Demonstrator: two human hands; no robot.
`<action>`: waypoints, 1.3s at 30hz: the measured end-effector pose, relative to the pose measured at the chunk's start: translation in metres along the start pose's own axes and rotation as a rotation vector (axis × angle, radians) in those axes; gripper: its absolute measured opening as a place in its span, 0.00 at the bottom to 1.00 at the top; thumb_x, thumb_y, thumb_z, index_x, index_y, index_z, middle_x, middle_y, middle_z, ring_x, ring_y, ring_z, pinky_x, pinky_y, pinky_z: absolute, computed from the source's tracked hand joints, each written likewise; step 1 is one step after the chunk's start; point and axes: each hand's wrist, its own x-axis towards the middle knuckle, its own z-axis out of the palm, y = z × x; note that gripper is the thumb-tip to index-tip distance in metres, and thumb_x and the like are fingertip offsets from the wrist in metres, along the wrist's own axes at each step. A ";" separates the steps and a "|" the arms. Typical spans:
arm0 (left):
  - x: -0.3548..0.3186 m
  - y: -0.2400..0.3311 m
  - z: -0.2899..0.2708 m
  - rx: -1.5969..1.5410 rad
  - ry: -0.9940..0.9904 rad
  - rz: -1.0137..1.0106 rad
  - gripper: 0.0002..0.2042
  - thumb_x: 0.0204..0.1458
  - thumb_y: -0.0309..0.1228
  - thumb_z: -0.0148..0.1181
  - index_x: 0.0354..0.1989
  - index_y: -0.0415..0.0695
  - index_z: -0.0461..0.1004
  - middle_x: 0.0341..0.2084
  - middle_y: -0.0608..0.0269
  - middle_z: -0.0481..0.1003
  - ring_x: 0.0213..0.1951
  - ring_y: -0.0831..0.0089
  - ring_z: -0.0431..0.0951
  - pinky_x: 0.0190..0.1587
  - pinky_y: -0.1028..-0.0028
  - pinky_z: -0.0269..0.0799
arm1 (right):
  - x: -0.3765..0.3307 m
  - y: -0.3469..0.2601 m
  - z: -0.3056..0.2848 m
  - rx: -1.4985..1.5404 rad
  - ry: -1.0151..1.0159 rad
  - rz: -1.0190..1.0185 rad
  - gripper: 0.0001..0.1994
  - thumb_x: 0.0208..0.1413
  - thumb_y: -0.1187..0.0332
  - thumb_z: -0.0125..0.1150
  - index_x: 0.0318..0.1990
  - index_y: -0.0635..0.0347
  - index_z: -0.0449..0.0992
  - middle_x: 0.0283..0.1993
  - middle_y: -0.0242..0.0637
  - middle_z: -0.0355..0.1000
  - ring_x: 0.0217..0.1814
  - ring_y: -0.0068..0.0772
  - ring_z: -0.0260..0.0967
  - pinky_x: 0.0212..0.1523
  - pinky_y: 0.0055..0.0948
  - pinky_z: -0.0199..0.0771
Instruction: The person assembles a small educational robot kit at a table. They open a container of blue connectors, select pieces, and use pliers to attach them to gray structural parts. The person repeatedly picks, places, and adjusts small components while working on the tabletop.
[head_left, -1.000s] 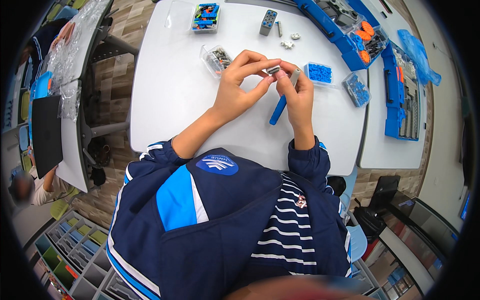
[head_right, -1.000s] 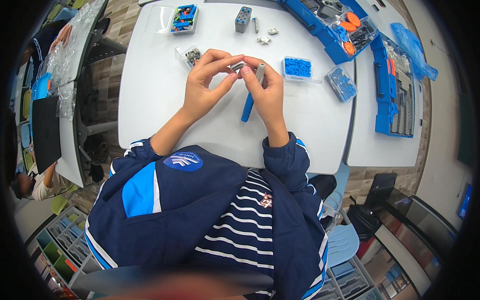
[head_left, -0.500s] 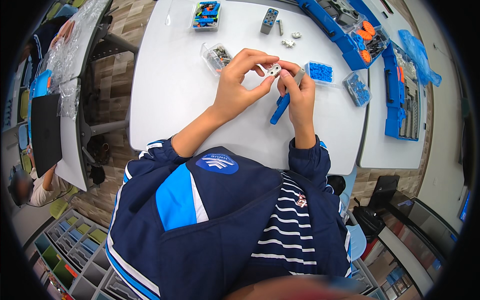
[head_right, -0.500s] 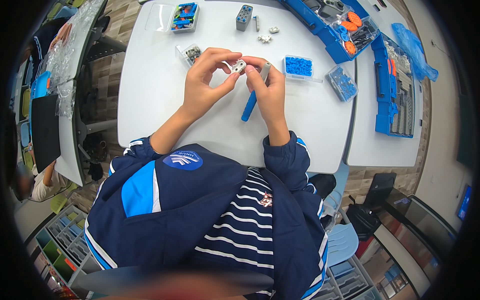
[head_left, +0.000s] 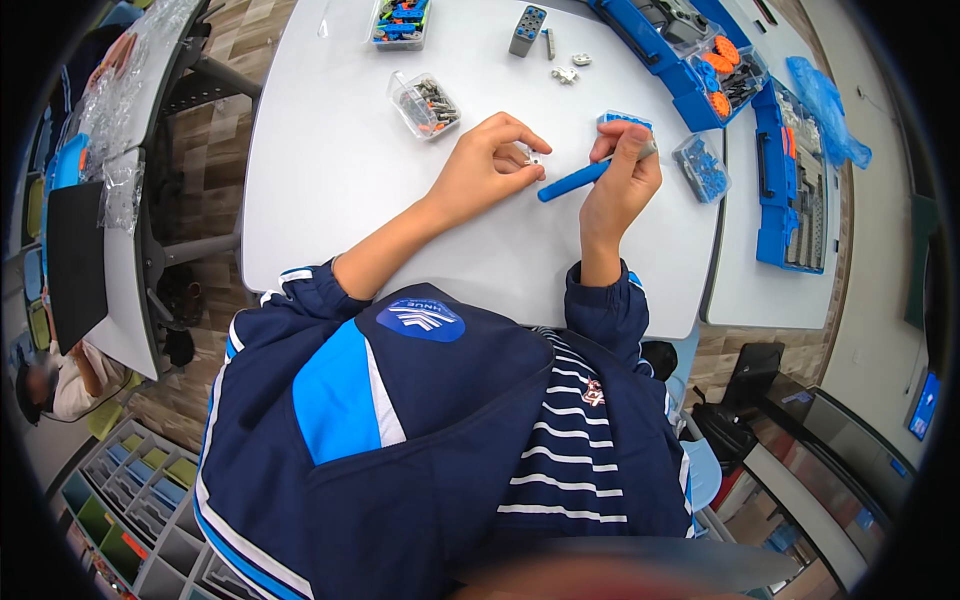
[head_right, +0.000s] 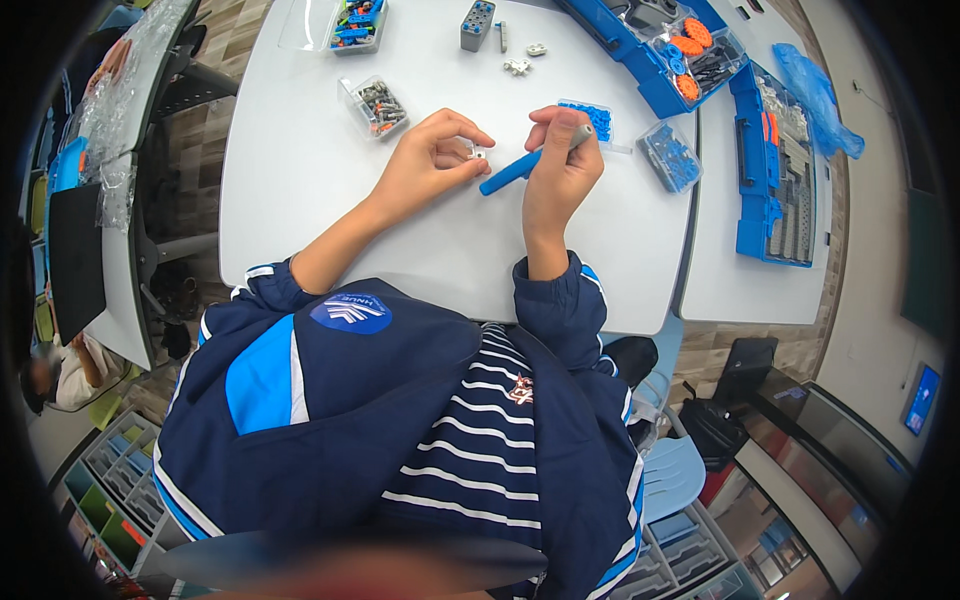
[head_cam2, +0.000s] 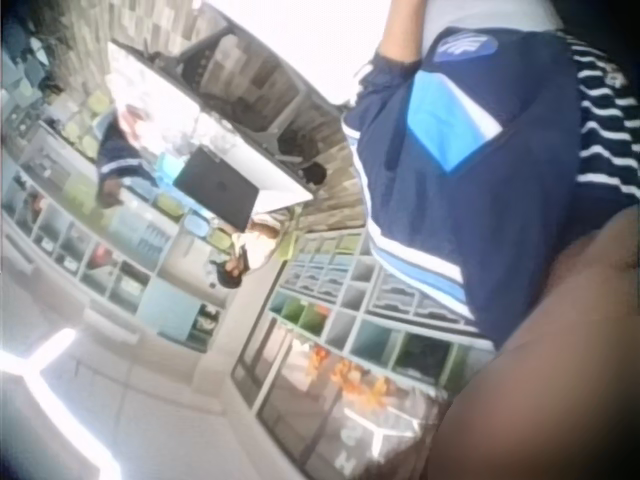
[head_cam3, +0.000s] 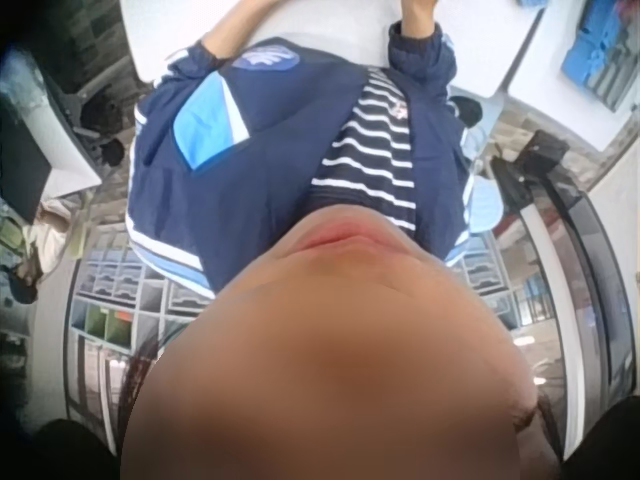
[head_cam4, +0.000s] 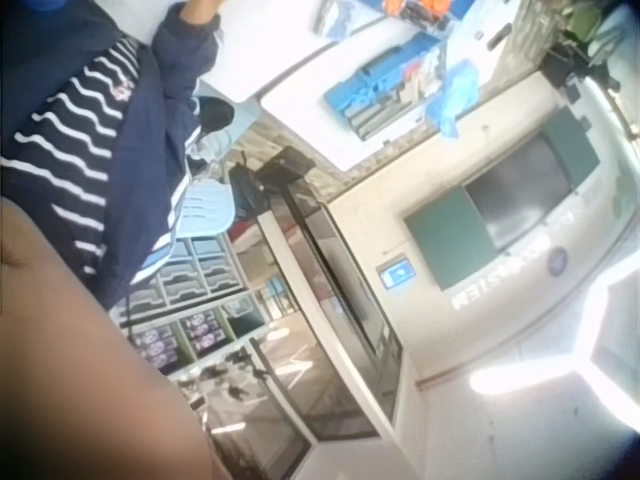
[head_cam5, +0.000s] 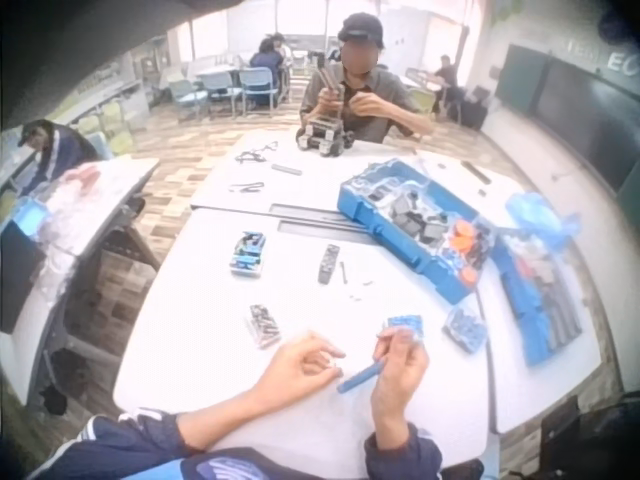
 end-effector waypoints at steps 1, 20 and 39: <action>0.001 -0.003 -0.001 -0.002 -0.006 -0.005 0.11 0.52 0.20 0.67 0.43 0.35 0.80 0.45 0.57 0.74 0.39 0.72 0.85 0.43 0.77 0.81 | -0.001 -0.001 0.000 0.009 -0.001 0.000 0.21 0.70 0.52 0.55 0.33 0.62 0.78 0.22 0.28 0.68 0.23 0.14 0.62 0.21 0.15 0.56; 0.007 -0.013 -0.008 -0.161 0.047 -0.203 0.15 0.56 0.22 0.67 0.50 0.33 0.73 0.48 0.54 0.78 0.42 0.74 0.84 0.42 0.80 0.78 | 0.007 -0.007 -0.004 -0.024 -0.037 0.134 0.12 0.52 0.70 0.78 0.36 0.68 0.81 0.30 0.38 0.77 0.23 0.23 0.75 0.23 0.18 0.74; 0.007 -0.011 -0.006 -0.119 0.192 -0.041 0.14 0.54 0.23 0.68 0.49 0.35 0.78 0.43 0.57 0.80 0.39 0.80 0.82 0.39 0.82 0.78 | 0.006 -0.006 -0.007 -0.010 -0.142 0.209 0.12 0.58 0.67 0.72 0.39 0.71 0.82 0.33 0.44 0.80 0.27 0.34 0.81 0.25 0.22 0.79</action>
